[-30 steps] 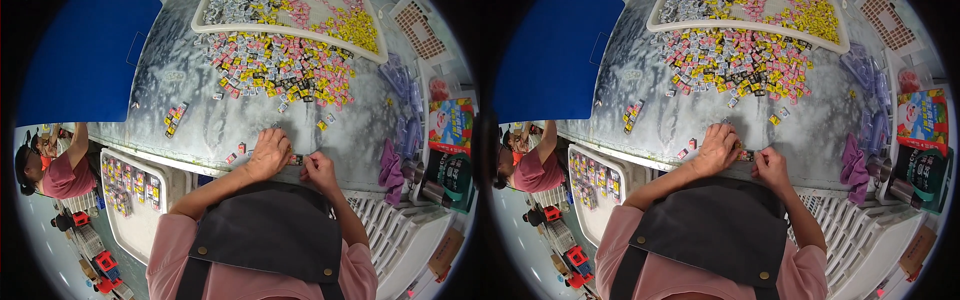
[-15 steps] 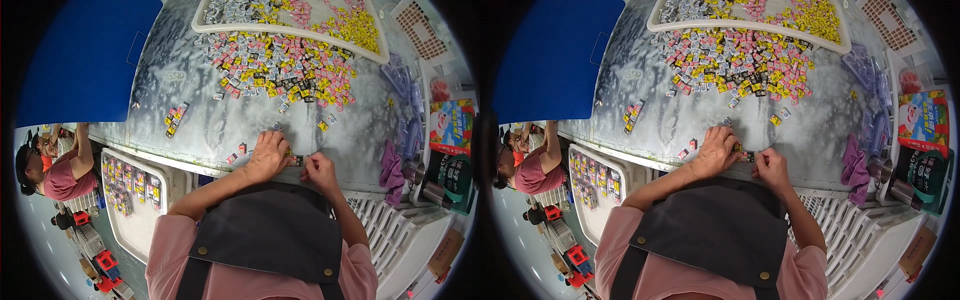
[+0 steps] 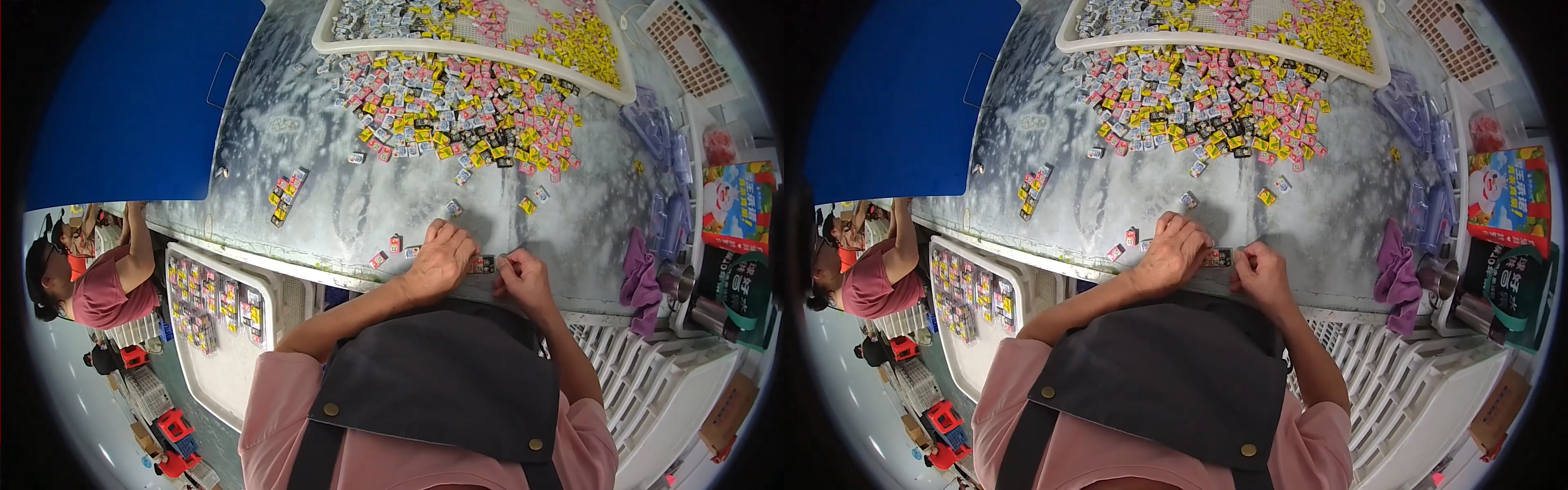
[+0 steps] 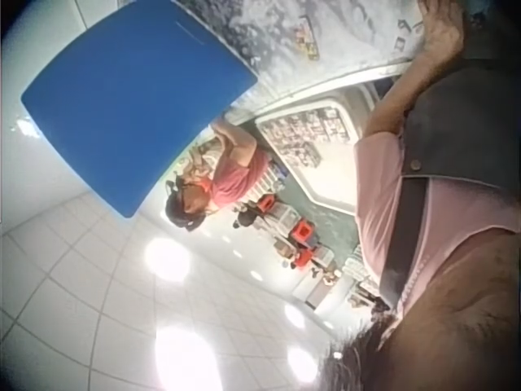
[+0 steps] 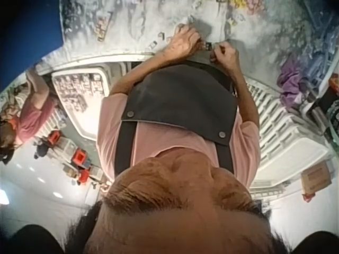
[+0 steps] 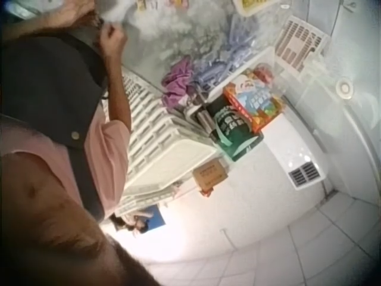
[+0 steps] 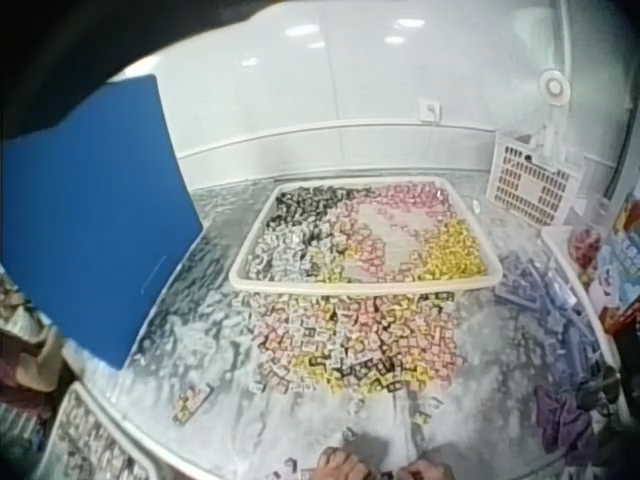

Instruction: Sort and package small colorful toy components into plastic sleeves and bundle them with rubber bands.

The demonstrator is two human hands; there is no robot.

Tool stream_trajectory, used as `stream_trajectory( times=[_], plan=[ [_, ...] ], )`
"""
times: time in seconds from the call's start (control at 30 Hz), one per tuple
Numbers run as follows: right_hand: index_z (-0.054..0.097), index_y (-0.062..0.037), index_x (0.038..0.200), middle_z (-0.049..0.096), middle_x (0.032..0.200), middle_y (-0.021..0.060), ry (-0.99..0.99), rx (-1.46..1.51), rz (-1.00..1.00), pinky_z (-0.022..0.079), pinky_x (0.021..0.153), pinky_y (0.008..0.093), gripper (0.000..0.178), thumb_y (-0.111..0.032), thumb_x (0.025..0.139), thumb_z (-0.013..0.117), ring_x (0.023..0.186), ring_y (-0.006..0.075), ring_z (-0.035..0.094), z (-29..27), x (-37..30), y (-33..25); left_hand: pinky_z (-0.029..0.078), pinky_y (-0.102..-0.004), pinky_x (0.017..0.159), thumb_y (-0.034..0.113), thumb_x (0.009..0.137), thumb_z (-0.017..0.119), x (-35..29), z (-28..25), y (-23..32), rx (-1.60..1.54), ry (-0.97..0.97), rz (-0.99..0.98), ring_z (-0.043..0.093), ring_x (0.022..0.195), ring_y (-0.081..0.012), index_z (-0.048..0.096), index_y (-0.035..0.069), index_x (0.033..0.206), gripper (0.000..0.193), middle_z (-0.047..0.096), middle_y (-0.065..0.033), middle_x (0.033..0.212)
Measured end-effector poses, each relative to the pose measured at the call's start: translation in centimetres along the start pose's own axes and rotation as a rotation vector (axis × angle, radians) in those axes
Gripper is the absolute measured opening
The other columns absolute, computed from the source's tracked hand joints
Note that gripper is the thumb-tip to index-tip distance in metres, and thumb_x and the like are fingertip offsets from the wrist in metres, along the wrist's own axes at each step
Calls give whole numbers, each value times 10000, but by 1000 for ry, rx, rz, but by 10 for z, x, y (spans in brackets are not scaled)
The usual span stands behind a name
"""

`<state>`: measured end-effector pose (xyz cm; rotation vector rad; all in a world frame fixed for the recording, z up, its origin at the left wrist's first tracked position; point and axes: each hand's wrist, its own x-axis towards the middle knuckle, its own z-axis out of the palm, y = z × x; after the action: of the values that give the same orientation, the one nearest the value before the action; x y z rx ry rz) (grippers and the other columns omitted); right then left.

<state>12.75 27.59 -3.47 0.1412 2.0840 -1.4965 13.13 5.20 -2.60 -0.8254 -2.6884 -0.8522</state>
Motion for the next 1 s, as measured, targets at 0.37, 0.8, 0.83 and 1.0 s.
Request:
stream_trajectory(
  times=[0.37,0.8,0.83,1.0],
  plan=[
    [659,-8,945,678,790,63,-142,251,123,507,567,266,301,-281,1034,568,614,104,609,-2,-3,-65,385,-486,1025,-6,812,723,13,-25,12,-494,83,-208,602,984,-285,640,87,1052,270,634,-75,992],
    [689,20,1086,696,875,50,-313,769,134,513,634,269,232,-188,992,648,696,110,628,-4,7,-60,260,-536,1162,41,853,700,13,-35,18,-555,106,-260,602,1040,-284,610,88,1041,214,618,-78,1042],
    [684,27,1107,694,879,49,-265,729,98,514,641,267,241,-178,985,658,703,107,627,-4,6,-63,259,-536,1163,46,857,701,13,-35,17,-543,107,-239,603,1043,-284,610,86,1055,221,619,-80,1039],
    [666,45,1138,689,881,47,-184,577,13,520,659,263,267,-171,980,664,723,94,629,-3,5,-66,259,-539,1166,51,866,700,10,-36,16,-508,62,-189,609,1034,-275,608,80,1102,256,622,-77,1027]
  ],
)
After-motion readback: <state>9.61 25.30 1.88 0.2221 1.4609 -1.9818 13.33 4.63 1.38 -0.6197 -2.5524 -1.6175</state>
